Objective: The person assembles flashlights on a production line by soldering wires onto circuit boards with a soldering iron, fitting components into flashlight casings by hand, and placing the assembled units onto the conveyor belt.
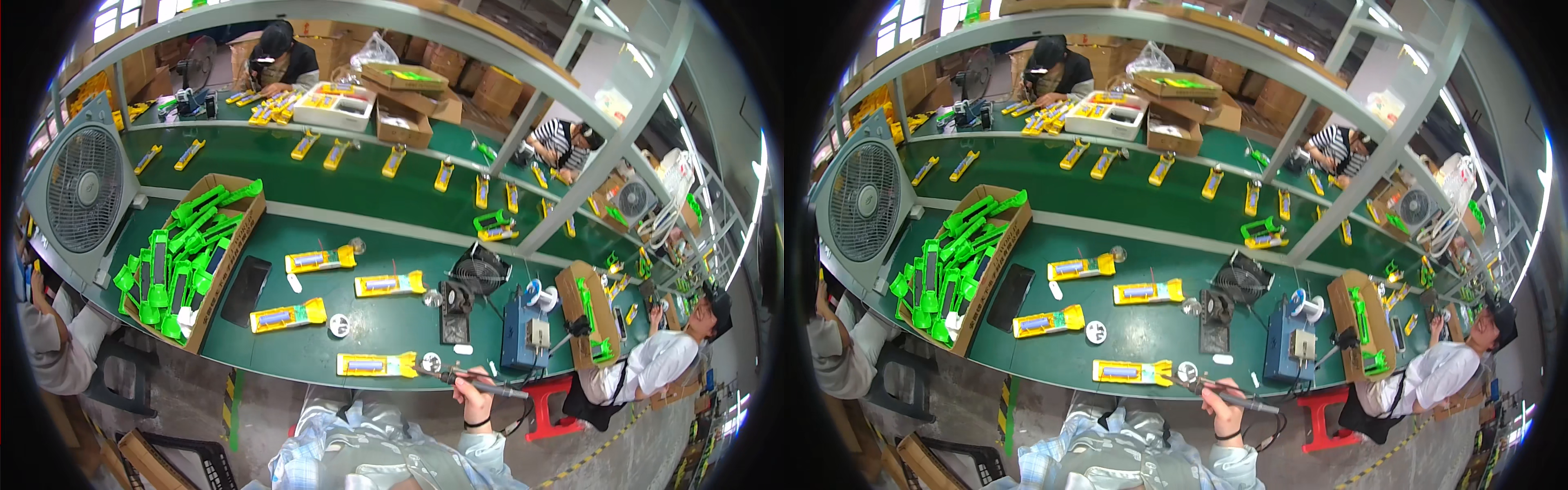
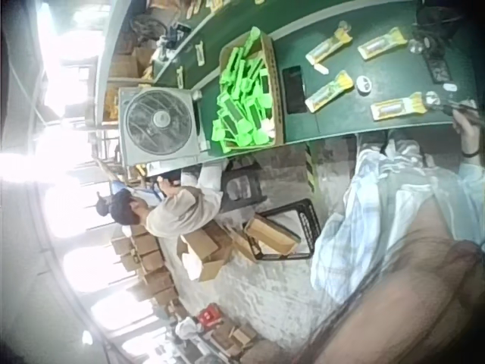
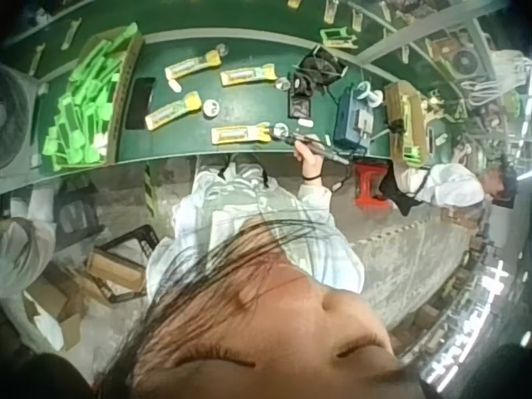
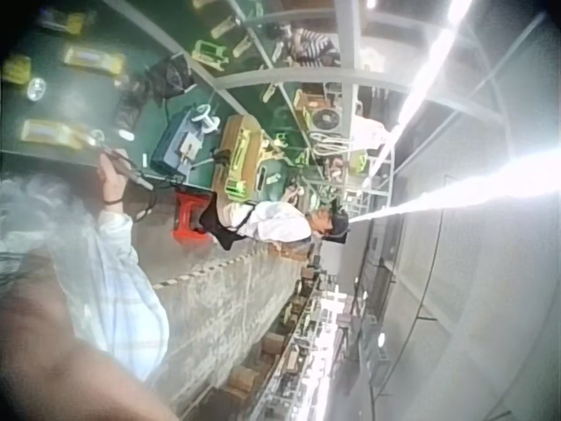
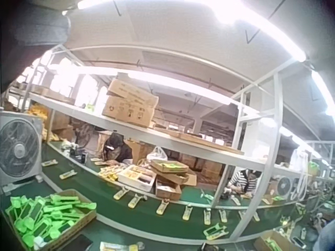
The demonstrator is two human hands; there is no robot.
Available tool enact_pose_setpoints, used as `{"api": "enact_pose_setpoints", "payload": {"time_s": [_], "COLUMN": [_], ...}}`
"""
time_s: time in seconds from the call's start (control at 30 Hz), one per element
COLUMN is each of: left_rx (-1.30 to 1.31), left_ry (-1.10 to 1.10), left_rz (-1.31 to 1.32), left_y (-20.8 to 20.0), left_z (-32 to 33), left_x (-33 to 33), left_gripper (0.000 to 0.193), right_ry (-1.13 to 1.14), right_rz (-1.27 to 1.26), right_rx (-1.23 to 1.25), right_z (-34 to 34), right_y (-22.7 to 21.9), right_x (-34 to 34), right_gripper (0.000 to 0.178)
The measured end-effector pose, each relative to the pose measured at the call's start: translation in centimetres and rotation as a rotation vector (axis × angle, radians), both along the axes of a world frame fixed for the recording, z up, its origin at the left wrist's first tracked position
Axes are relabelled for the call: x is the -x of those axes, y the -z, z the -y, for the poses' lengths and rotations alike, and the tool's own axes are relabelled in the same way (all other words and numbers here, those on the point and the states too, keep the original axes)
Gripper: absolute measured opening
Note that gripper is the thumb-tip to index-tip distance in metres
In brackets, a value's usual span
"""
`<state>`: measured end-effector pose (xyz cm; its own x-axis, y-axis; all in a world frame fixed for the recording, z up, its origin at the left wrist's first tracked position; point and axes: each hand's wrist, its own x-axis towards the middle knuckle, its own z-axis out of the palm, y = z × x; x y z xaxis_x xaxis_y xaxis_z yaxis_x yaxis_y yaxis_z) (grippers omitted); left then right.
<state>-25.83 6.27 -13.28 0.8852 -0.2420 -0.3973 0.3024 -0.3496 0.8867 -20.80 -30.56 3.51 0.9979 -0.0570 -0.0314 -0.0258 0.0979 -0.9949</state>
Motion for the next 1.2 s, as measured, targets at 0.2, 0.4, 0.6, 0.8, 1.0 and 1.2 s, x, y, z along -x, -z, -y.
{"api": "enact_pose_setpoints", "payload": {"time_s": [0.2,0.4,0.6,0.8,1.0,1.2], "left_rx": [-0.141,-0.276,-0.694,-0.499,-0.178,0.046], "left_ry": [0.106,0.145,-0.022,0.384,0.173,0.098], "left_rz": [-0.293,-0.651,0.400,1.097,0.855,0.449], "left_y": [-1.9,-4.8,-15.4,-10.4,-8.3,-9.8], "left_z": [-0.9,-3.3,0.7,8.1,10.5,12.1], "left_x": [6.7,16.0,2.9,-4.8,-8.0,-8.3], "left_gripper": [0.013,0.013,0.017,0.033,0.023,0.023], "right_ry": [-0.006,-0.036,0.010,0.081,0.166,0.136], "right_rz": [-0.014,-0.003,0.043,0.042,-0.018,-0.071], "right_rx": [-0.008,-0.011,-0.088,-0.086,-0.101,-0.042], "right_z": [1.1,1.6,1.4,2.2,2.9,2.1], "right_y": [0.5,2.1,3.9,3.9,4.9,4.6], "right_x": [-0.1,0.5,2.6,4.1,3.7,1.3], "right_gripper": [0.022,0.021,0.016,0.019,0.019,0.021]}}
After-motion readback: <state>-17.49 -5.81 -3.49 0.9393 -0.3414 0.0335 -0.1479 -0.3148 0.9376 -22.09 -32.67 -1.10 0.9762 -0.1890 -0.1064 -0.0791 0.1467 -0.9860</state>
